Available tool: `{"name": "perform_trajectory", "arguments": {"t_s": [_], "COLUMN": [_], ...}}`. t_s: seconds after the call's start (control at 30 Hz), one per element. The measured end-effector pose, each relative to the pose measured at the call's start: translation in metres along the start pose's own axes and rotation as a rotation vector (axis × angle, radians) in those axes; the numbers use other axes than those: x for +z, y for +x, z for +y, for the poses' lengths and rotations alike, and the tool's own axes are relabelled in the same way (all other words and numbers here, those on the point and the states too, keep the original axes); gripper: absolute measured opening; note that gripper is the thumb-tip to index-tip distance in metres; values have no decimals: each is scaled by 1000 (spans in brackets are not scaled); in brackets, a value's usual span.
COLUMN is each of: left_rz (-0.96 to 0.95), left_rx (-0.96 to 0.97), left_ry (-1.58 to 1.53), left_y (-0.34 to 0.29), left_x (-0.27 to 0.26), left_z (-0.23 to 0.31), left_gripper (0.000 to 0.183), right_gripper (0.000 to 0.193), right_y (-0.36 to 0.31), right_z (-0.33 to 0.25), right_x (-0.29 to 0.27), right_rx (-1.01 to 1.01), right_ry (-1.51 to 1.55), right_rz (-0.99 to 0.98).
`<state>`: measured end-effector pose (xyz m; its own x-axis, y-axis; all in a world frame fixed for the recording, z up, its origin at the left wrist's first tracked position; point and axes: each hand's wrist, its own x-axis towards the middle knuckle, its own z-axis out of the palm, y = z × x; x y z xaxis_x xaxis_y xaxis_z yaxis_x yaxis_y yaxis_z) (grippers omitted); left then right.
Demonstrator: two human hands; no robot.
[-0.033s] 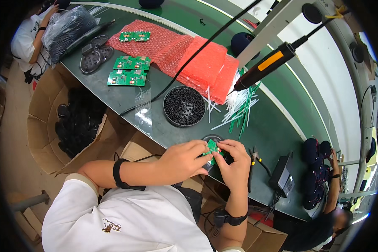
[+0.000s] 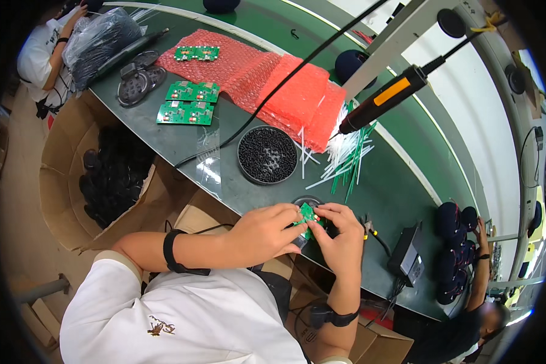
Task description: The person assembles small electronic devices by inserting green circuit boards into dark blue rounded housings, using a soldering iron to secure connections and pliers to trim wires. The person repeatedly picks up housings and boards, aligns them, solders, and places finished units on the table.
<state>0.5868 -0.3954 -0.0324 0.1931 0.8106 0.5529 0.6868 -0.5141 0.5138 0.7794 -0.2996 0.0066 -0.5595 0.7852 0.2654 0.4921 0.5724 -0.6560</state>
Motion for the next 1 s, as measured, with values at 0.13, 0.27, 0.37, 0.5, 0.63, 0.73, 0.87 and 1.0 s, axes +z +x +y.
{"name": "perform_trajectory", "arguments": {"t_s": [0.13,0.27,0.37,0.5,0.63,0.73,0.87,1.0], "left_rz": [57,105,48,25,118,143,73,51], "left_rx": [-82,-257,-255,-285,-248,-155,-135,-139], "left_ry": [-89,262,341,359,374,381,352,347], "left_y": [11,40,52,56,56,59,53,57], "left_x": [-15,-48,-41,-37,-38,-36,-38,-40], "left_z": [-11,-52,-76,-81,-83,-88,-93,-91], "left_gripper": [27,16,9,7,10,10,9,5], "right_gripper": [59,66,62,48,34,41,42,45], "right_y": [38,112,140,146,122,104,92,76], "right_z": [1,0,0,-6,-21,-37,-58,-52], "right_x": [-11,-2,-3,-5,-12,-21,-24,-30], "right_rx": [89,-4,-68,-70,-71,-74,-51,-66], "right_ry": [145,480,624,624,757,999,950,1008], "right_rz": [169,391,413,365,277,179,153,105]}}
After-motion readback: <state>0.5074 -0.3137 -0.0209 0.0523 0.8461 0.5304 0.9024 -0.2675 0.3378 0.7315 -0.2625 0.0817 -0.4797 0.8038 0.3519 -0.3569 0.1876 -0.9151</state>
